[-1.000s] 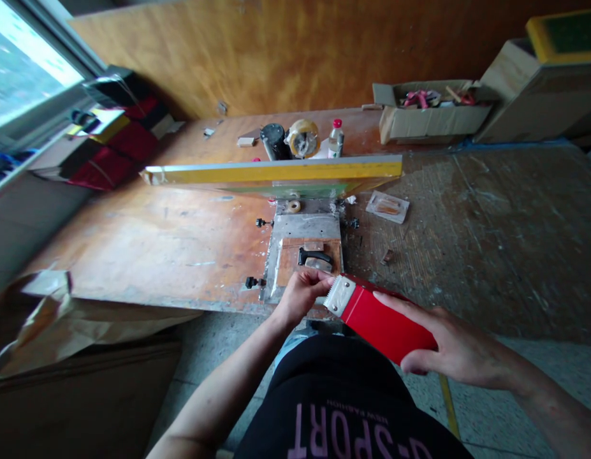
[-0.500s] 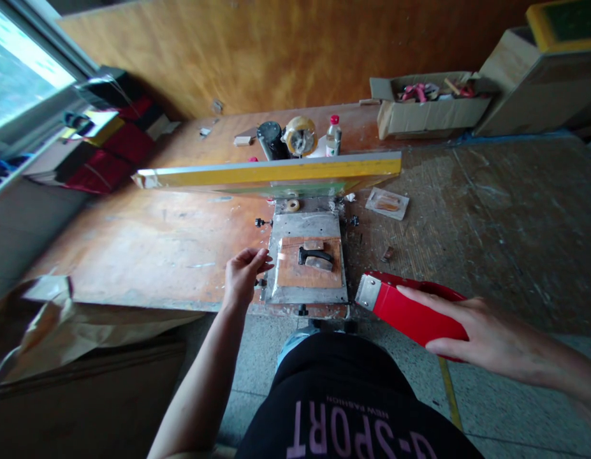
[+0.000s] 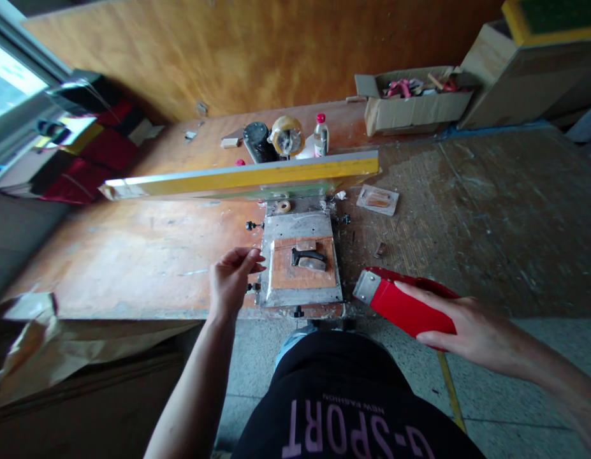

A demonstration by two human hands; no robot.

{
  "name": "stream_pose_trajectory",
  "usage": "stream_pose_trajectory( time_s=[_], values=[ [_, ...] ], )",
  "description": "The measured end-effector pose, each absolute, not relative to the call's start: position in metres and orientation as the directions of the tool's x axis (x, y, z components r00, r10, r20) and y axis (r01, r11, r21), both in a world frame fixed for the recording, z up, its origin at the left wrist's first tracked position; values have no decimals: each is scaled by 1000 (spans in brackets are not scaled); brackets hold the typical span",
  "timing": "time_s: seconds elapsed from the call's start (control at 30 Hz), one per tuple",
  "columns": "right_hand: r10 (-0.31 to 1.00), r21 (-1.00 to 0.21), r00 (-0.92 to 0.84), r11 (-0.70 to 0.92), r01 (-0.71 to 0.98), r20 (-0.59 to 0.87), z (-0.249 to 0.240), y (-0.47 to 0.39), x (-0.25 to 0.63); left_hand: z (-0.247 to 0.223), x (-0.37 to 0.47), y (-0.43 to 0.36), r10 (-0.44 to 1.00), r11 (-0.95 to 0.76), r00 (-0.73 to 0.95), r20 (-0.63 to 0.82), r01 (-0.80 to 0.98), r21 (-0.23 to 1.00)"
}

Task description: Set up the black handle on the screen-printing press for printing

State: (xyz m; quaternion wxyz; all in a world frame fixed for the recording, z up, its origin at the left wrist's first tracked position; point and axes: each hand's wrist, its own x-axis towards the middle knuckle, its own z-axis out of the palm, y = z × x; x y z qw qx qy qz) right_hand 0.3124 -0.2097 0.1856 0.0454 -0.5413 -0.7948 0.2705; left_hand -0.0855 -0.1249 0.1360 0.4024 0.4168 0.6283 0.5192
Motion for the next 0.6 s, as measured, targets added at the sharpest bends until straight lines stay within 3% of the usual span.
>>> stream_pose_trajectory(
  time_s=[0.13,0.6],
  values=[
    [835,-553,-493,297,779,-246,206,-221,303,124,-104,-106,927,104,-370,-60,101,989],
    [873,-555,-442,267,788,-207,197,-228,308,101,-90,-94,936,157,-327,-127,67,985]
  ],
)
